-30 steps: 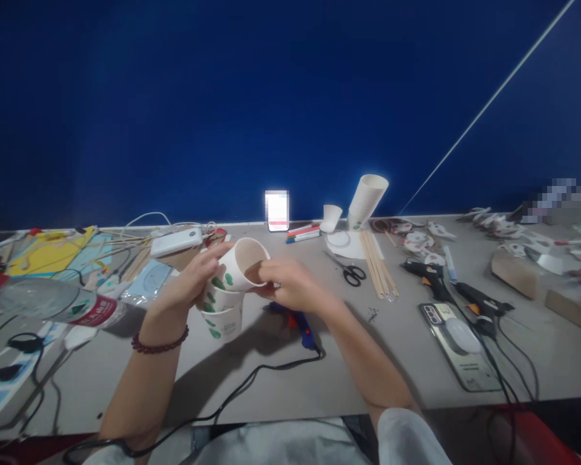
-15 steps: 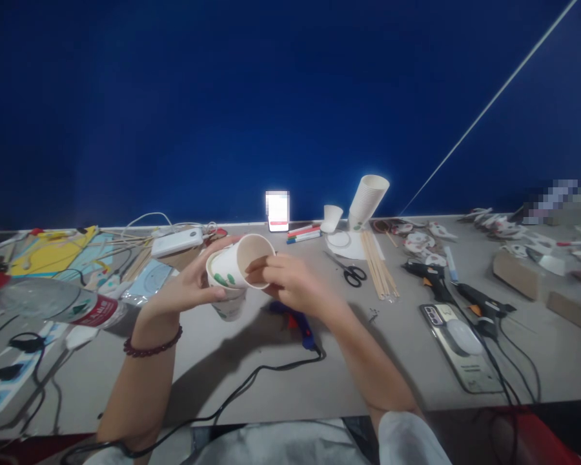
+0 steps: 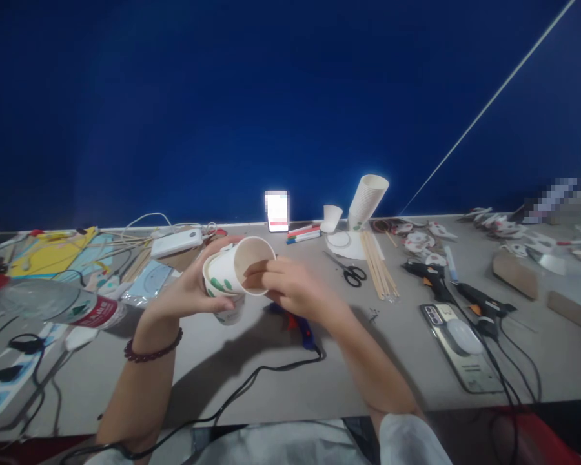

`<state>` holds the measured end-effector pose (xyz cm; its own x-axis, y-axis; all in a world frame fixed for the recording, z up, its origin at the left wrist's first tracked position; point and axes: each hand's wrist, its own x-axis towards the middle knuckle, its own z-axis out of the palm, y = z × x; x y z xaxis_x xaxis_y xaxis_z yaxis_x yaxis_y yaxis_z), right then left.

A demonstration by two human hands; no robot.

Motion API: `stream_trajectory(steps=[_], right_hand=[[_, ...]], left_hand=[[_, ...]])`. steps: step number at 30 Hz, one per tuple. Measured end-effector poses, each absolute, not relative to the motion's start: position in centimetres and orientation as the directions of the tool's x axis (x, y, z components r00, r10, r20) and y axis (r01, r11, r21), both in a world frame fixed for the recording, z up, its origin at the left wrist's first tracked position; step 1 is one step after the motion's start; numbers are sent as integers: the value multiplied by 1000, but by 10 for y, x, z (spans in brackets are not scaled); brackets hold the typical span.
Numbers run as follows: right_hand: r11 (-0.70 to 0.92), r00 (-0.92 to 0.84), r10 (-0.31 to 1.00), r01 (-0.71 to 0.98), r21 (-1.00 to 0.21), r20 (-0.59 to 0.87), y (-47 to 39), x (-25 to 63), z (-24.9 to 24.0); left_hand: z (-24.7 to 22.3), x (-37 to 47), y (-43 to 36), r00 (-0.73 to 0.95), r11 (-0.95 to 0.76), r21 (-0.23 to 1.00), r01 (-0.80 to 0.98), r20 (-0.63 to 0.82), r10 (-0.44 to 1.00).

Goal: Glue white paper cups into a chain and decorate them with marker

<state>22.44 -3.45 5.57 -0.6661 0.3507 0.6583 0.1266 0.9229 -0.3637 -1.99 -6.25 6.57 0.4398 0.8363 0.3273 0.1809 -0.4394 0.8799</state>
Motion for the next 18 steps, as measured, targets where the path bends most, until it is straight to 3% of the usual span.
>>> stream_trajectory(steps=[18], right_hand=[[926,-622,350,116,-360,700,-35,223,54]], left_hand=[[64,-18,-60,444,-459,867,194,340,829]])
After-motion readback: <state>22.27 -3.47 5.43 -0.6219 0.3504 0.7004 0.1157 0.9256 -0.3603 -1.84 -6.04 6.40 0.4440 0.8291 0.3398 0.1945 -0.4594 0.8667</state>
